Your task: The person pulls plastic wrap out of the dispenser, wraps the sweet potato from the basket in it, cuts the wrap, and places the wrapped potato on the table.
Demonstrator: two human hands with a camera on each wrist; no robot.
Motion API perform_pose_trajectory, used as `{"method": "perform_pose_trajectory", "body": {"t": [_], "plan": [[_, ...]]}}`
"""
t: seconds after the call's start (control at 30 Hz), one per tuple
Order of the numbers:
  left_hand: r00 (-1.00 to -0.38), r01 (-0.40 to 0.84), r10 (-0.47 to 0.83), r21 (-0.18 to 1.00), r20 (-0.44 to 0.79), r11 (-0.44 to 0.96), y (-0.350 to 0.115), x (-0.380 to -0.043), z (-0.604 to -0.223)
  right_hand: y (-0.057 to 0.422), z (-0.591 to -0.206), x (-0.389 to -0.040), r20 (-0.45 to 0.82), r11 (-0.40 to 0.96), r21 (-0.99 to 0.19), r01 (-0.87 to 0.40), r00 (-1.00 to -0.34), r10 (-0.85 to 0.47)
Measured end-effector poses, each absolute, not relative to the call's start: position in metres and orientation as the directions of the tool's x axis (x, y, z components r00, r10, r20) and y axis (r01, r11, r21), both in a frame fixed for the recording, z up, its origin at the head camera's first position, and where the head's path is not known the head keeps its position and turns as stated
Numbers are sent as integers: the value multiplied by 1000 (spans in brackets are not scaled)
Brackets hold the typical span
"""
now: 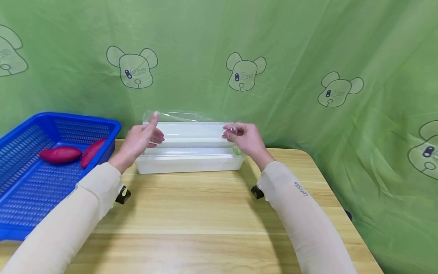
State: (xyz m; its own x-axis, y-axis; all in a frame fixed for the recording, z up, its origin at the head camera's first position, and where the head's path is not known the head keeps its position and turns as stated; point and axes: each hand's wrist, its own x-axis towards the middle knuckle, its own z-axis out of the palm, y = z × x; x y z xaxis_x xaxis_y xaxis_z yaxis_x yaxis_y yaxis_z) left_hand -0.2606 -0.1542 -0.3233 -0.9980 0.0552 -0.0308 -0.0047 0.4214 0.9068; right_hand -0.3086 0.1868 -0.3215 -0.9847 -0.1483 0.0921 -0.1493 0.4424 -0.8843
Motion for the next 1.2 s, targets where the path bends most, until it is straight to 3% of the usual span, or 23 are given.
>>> {"method": "perform_pose_trajectory", "body": {"t": [0.37,0.73,1.0,1.2], "plan": [[-998,7,62,911,-20,412,-158,-259,-321,187,-320,-306,77,451,-880,-150,-981,-175],[-998,-17,55,915,-42,404,-156,-259,-318,185,-312,-303,71,632,-757,-168,-982,-177],[-999,9,31,901,-5,435,-156,-256,-315,183,-317,-304,57,312,-940,-137,-966,-253],[-999,34,5,884,36,466,-156,-251,-310,183,-313,-304,91,271,-949,-159,-965,-247]]}}
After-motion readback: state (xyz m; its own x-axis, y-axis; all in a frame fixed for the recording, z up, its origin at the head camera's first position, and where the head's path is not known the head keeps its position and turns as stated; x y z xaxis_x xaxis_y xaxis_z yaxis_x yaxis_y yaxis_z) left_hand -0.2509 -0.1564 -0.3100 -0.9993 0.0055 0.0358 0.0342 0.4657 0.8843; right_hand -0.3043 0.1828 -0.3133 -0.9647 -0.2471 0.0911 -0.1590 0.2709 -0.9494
